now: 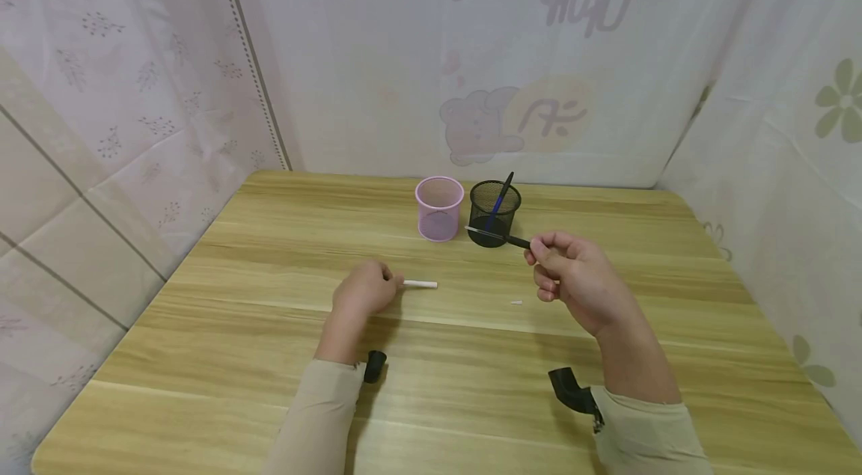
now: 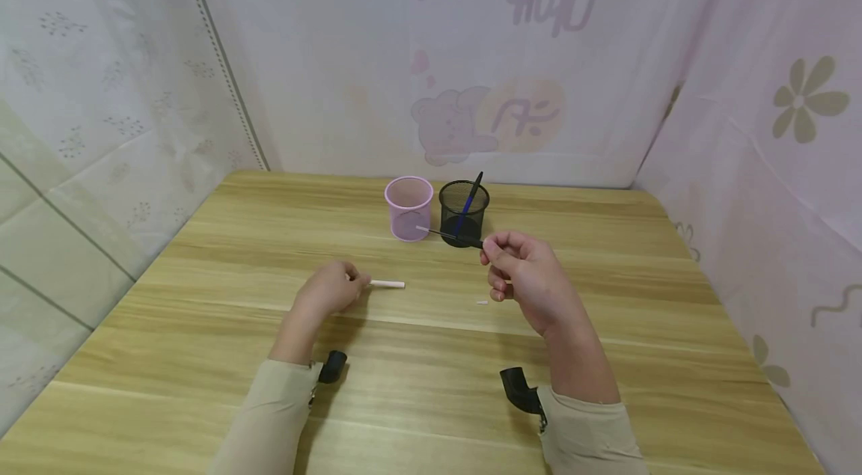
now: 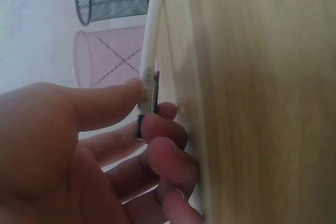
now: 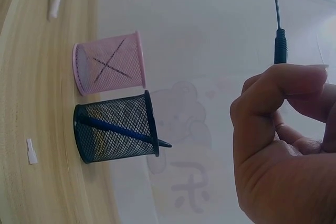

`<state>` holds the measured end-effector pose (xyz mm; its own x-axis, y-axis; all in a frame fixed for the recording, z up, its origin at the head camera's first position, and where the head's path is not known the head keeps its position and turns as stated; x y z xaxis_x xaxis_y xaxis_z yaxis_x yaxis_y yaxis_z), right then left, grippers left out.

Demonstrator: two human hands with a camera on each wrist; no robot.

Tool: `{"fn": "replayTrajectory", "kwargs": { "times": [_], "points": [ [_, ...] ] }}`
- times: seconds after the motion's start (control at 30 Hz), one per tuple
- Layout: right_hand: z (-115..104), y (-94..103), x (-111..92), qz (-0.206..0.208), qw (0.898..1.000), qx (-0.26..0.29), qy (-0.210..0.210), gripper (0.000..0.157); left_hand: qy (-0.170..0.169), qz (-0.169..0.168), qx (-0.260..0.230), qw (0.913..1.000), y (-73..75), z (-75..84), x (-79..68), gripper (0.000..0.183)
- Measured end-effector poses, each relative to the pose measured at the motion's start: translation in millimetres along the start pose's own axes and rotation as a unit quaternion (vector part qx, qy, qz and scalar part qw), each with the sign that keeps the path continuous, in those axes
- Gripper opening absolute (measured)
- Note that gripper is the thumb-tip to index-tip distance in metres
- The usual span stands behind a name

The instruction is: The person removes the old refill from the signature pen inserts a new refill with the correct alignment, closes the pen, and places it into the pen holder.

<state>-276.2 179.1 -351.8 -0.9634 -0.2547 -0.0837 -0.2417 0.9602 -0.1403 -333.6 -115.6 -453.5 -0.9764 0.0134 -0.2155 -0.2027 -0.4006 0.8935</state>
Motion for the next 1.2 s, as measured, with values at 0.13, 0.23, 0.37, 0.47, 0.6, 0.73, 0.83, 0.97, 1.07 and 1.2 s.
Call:
{"fn": "replayTrajectory", "kwargs": {
  "times": [0.13, 0.23, 0.37, 0.47, 0.6, 0.73, 0.83, 0.97, 1.07, 1.2],
  "points": [
    [0.4, 1.1, 0.1, 0.001, 1.0, 0.001, 0.0, 0.021, 0.002, 0.01, 0.023, 0.9997, 2.2, 2.0, -1.0, 0.018],
    [0.8, 1.3, 0.3, 0.0, 1.0, 0.001, -0.001, 0.022, -0.004, 0.014, 0.035, 0.9993, 3.6, 3.9, -1.0, 0.01],
    [1.4, 1.0, 0.4, 0.0, 1.0, 0.002, -0.002, 0.023, -0.021, 0.02, 0.057, 0.9979, 6.1, 7.4, -1.4, 0.006],
    [2.0, 1.0, 0.4, 0.0, 1.0, 0.003, -0.002, 0.022, -0.028, 0.027, 0.076, 0.9963, 8.1, 9.3, -2.2, 0.008],
    [2.6, 1.1, 0.0, 0.001, 1.0, 0.003, -0.002, 0.022, -0.038, 0.029, 0.093, 0.9945, 9.0, 11.7, -4.0, 0.006],
    [3.4, 1.6, -0.3, 0.001, 1.0, 0.001, -0.003, 0.022, -0.055, 0.023, 0.098, 0.9934, 7.5, 15.7, -5.6, 0.008],
    [3.7, 1.9, -0.5, 0.001, 1.0, -0.002, -0.004, 0.023, -0.056, 0.018, 0.097, 0.9936, 5.8, 16.0, -6.1, 0.011],
    [3.8, 1.9, -0.8, 0.001, 1.0, -0.004, -0.005, 0.024, -0.049, 0.014, 0.098, 0.9939, 4.7, 14.1, -5.8, 0.012],
    [3.5, 1.7, -1.1, 0.003, 1.0, -0.004, -0.005, 0.024, -0.047, 0.011, 0.101, 0.9938, 4.9, 13.8, -5.9, 0.012],
    [3.1, 1.5, -1.5, 0.003, 1.0, -0.003, -0.005, 0.023, -0.046, 0.006, 0.101, 0.9938, 4.8, 13.7, -5.9, 0.013]
  ]
}}
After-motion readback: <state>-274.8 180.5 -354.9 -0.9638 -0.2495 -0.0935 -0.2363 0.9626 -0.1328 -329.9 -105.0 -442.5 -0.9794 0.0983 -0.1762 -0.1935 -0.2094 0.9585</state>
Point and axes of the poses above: each hand's wrist, its own x-axis towards the middle knuckle, its own y-axis out of the back of the hand, z = x × y, the point moved 9 cm from there along x, towards the middle knuckle, and after that the axes turned 11 degrees about x, right-handed, at the moved point
